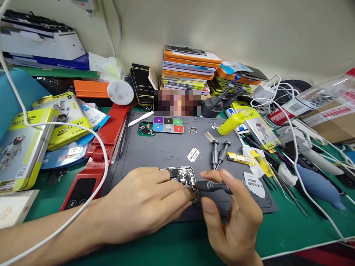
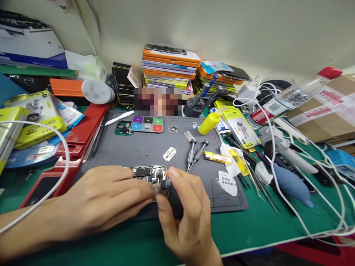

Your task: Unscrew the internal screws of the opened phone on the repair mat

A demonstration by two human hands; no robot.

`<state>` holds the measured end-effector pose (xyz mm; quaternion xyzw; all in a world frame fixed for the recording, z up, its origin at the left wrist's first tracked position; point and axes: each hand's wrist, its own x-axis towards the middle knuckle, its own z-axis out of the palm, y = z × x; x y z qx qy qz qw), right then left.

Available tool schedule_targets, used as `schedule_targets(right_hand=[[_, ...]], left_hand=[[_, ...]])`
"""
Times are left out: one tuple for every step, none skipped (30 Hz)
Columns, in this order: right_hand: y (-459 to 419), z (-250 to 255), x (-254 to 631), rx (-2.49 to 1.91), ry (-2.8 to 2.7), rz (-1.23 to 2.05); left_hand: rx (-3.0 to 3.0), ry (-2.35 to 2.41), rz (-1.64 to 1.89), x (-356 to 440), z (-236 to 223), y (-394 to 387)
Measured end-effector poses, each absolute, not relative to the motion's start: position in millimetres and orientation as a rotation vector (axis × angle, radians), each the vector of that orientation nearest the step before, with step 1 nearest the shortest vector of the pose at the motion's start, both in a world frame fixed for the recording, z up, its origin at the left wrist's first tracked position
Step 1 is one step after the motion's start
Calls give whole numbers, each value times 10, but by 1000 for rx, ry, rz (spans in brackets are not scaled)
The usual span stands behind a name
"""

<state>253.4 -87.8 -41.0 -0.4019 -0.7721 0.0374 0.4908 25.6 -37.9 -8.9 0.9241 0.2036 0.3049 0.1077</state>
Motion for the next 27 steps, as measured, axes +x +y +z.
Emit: schedule_targets(right_hand=[[-873, -402, 2527, -1012, -1877, 88], [-870, -392, 2519, -1043, -1864, 93], [-868, -378, 2510, -1062, -1831, 103], [-868, -362, 2501, -1066, -1786, 120], [-872, -345, 2494, -1063, -1741, 145], [-877, -328, 2490, -1057, -1703, 171], [-884, -314, 2488, -1051, -1674, 195], [-892, -304, 2488, -1043, -1663, 215], [-901, -298, 2490, -1041, -1666, 240], [-909, -296, 2494, -1036, -1677, 263], [-916, -298, 2498, -1032, -1687, 282], [-922, -303, 2503, -1029, -1693, 289], [-928, -309, 2506, -1027, -1698, 286], [-932, -314, 2509, -1027, -1706, 278], [-935, -318, 2511, -1032, -1712, 265], [-936, -318, 2512, -1036, -1726, 256], [-936, -315, 2511, -1041, -1732, 252], [-933, -307, 2508, -1048, -1732, 253], [-929, -296, 2505, -1065, -1735, 255], [-924, -283, 2501, -1085, -1736, 252], [-917, -270, 2497, -1097, -1728, 235], [-909, -258, 2494, -1109, -1706, 210], [-902, -250, 2492, -1118, -1686, 183], [-894, -247, 2490, -1118, -1676, 163], [-888, -248, 2488, -1110, -1666, 150], [-883, -256, 2486, -1102, -1669, 153], [-879, -267, 2483, -1098, -1682, 164]], left_hand=[[2719, 636, 901, 247, -94, -371], [2712, 671, 892, 237, -99, -363], [2699, 701, 876, 227, -104, -353], [2683, 722, 859, 219, -108, -342], [2664, 735, 847, 212, -113, -331], [2646, 741, 838, 206, -116, -320], [2632, 741, 826, 202, -118, -309], [2625, 737, 814, 200, -119, -301], [2621, 732, 800, 199, -119, -294], [2623, 723, 789, 198, -118, -289], [2625, 714, 780, 199, -118, -287], [2629, 704, 779, 201, -117, -287], [2631, 697, 783, 203, -118, -289], [2631, 692, 791, 207, -119, -292], [2630, 689, 798, 211, -121, -295], [2628, 695, 797, 217, -124, -298], [2627, 704, 793, 224, -127, -300], [2626, 712, 784, 231, -130, -301], [2626, 724, 772, 239, -132, -301], [2626, 739, 757, 246, -134, -301], [2626, 752, 745, 253, -133, -302], [2627, 758, 740, 257, -129, -304], [2631, 748, 739, 259, -121, -310], [2644, 722, 736, 258, -109, -321], [2671, 664, 741, 254, -93, -337], [2714, 583, 761, 248, -74, -358], [2770, 487, 790, 241, -55, -383]])
